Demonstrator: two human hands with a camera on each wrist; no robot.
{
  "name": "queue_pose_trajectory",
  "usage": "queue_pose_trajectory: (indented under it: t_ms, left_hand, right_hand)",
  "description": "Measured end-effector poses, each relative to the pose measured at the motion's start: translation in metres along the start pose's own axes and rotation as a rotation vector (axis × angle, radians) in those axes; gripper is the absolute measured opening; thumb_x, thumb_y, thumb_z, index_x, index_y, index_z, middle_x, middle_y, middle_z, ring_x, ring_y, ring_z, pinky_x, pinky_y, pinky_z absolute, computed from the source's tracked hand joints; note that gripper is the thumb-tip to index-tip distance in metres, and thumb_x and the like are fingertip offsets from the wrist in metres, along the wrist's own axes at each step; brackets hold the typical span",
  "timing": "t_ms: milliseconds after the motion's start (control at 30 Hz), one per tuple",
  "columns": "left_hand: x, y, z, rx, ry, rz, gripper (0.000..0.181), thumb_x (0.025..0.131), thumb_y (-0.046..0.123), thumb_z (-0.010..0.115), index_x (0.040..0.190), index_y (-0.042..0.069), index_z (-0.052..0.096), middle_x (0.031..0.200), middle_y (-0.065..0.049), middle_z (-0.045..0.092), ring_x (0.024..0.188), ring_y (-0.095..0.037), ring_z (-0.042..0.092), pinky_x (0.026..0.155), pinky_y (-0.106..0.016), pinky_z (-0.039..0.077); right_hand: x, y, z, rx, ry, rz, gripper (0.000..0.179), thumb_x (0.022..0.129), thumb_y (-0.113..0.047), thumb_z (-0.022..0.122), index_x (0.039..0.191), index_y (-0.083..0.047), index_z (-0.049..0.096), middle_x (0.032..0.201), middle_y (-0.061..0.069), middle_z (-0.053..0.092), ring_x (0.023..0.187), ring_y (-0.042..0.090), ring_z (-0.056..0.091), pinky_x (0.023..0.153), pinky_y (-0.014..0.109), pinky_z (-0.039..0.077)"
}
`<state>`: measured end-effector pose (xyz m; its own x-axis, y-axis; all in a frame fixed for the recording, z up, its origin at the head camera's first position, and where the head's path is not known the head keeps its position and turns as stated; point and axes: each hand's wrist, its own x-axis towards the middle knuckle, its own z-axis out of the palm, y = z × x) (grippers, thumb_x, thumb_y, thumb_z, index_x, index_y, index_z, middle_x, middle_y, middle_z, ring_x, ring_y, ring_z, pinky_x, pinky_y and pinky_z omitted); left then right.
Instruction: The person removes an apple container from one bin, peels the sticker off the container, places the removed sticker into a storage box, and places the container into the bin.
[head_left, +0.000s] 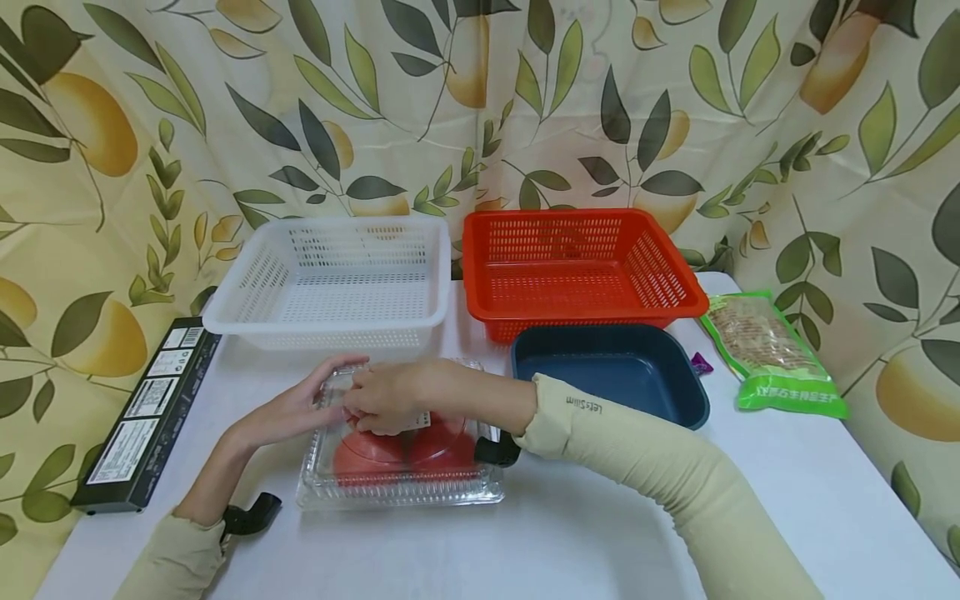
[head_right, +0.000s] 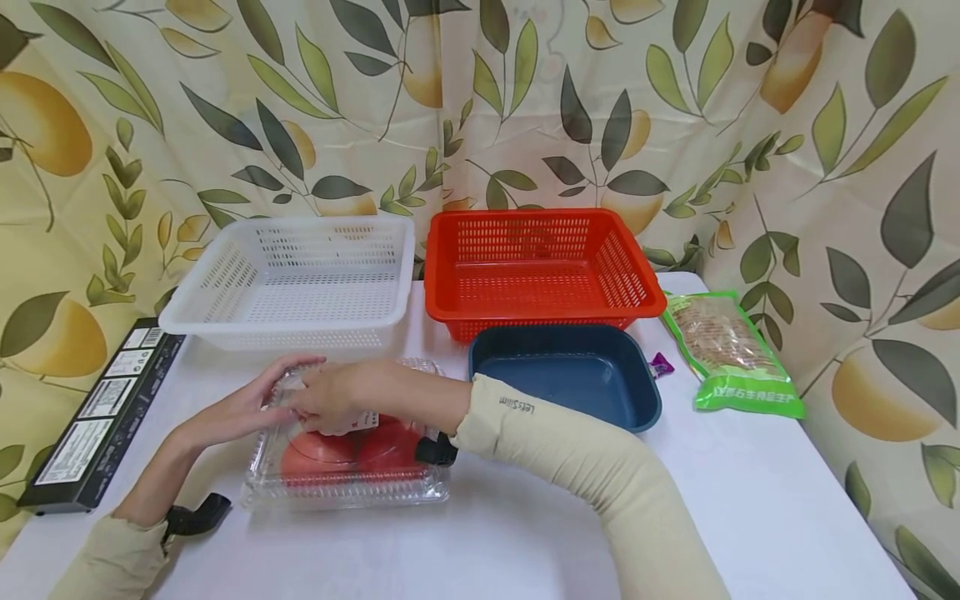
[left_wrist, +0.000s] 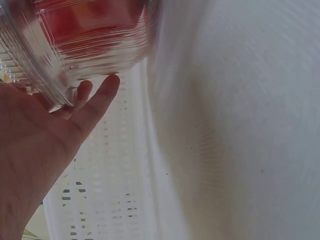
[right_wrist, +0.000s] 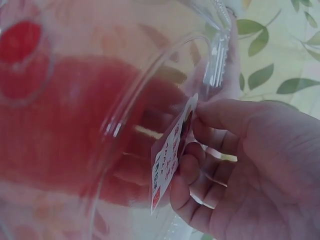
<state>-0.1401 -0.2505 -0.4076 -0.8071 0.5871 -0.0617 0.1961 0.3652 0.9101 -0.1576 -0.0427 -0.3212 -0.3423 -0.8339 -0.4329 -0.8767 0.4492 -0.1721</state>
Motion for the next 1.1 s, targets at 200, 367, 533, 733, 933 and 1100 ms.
queue_pose_trajectory:
  t_ms: [200, 367, 533, 733, 933, 1100]
  left_hand:
    - [0.000, 0.001, -0.001, 0.027, 0.010, -0.014, 0.066, 0.093, 0.022, 0.060, 0.149, 0.031, 0.026, 0.151, -0.003, 0.034, 0.134, -0.034, 0.039, 0.100, -0.060, 0.039]
    - [0.001, 0.002, -0.002, 0.021, 0.006, -0.025, 0.065, 0.093, 0.023, 0.060, 0.148, 0.033, 0.026, 0.148, -0.003, 0.037, 0.130, -0.032, 0.042, 0.099, -0.058, 0.041]
    - [0.001, 0.001, -0.003, 0.016, 0.007, -0.020, 0.065, 0.092, 0.023, 0.060, 0.148, 0.034, 0.026, 0.147, -0.003, 0.039, 0.128, -0.031, 0.045, 0.098, -0.054, 0.042]
    - [0.001, 0.000, -0.001, 0.026, 0.012, -0.018, 0.066, 0.092, 0.023, 0.061, 0.148, 0.033, 0.027, 0.150, -0.001, 0.036, 0.133, -0.031, 0.040, 0.100, -0.059, 0.040]
    - [0.000, 0.001, -0.001, 0.037, 0.016, -0.019, 0.065, 0.092, 0.023, 0.061, 0.147, 0.034, 0.027, 0.149, -0.001, 0.036, 0.134, -0.031, 0.038, 0.100, -0.060, 0.039]
    - [0.001, 0.001, -0.002, 0.061, 0.023, -0.014, 0.065, 0.092, 0.023, 0.062, 0.147, 0.035, 0.028, 0.149, -0.001, 0.036, 0.134, -0.032, 0.040, 0.100, -0.062, 0.039]
  right_hand:
    - [0.003, 0.001, 0.000, 0.012, 0.028, -0.003, 0.024, 0.100, -0.026, 0.050, 0.119, -0.018, 0.062, 0.114, -0.001, 0.057, 0.102, 0.011, 0.051, 0.091, 0.021, 0.045]
    - [0.002, 0.001, -0.002, 0.067, 0.046, 0.030, 0.024, 0.096, -0.031, 0.057, 0.115, -0.017, 0.058, 0.104, -0.003, 0.057, 0.095, 0.010, 0.052, 0.084, 0.020, 0.046]
    - [0.003, -0.004, -0.003, 0.069, 0.052, 0.078, 0.016, 0.093, -0.027, 0.060, 0.105, -0.017, 0.055, 0.099, -0.003, 0.055, 0.092, 0.011, 0.052, 0.081, 0.021, 0.045]
    - [0.006, -0.009, -0.002, 0.068, 0.055, 0.130, 0.017, 0.093, -0.028, 0.061, 0.105, -0.019, 0.054, 0.095, -0.003, 0.057, 0.088, 0.012, 0.055, 0.076, 0.021, 0.047]
    - [0.005, -0.010, -0.004, 0.176, 0.021, 0.183, 0.020, 0.091, -0.025, 0.065, 0.107, -0.023, 0.053, 0.096, -0.004, 0.059, 0.090, 0.011, 0.057, 0.074, 0.021, 0.049]
    - [0.003, -0.002, -0.005, 0.198, 0.034, 0.103, 0.023, 0.089, -0.012, 0.066, 0.107, -0.020, 0.055, 0.096, -0.003, 0.059, 0.090, 0.013, 0.055, 0.074, 0.020, 0.047]
